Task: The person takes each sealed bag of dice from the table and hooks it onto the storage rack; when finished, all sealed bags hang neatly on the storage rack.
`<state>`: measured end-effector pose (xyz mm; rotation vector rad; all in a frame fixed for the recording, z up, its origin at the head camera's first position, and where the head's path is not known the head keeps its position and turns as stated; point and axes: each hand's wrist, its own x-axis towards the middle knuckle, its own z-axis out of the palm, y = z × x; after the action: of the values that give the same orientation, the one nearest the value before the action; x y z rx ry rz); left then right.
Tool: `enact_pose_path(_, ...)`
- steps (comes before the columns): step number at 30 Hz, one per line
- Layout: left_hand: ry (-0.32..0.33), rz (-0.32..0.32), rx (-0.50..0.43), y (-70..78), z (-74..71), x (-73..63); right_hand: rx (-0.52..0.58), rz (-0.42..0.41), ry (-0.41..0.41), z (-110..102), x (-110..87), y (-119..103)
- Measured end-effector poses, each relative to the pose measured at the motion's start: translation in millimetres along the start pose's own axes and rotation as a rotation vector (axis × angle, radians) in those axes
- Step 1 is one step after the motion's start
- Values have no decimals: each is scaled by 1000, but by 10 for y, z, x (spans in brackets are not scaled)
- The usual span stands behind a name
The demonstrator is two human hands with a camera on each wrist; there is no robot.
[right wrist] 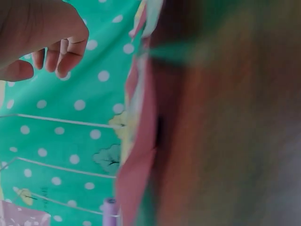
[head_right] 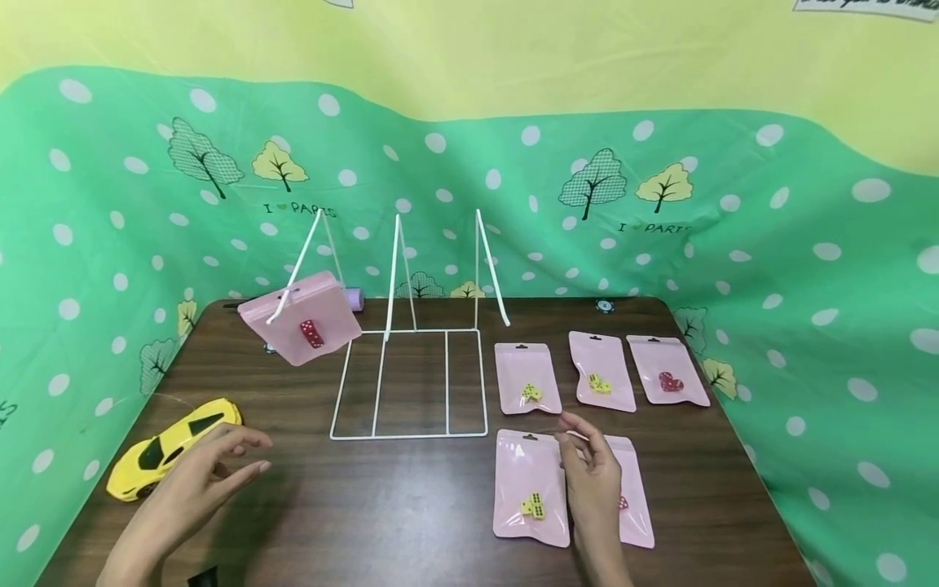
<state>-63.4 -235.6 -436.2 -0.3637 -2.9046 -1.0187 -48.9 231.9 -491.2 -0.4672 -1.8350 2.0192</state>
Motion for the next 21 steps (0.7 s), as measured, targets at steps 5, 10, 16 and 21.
enact_pose_path(5, -7, -3, 2, 16, 19, 11, -46, 23, 36, -241, 15, 21)
enact_pose_path(10, -16, 3, -19, 24, 49, 41, -108, 111, 87, -445, 48, 16)
enact_pose_path(16, -25, 65, -31, -22, 132, 107, -158, 203, 138, -683, 89, 8)
enact_pose_path(21, -72, 87, -84, -119, 250, 181, -204, 212, 159, -950, 84, 24)
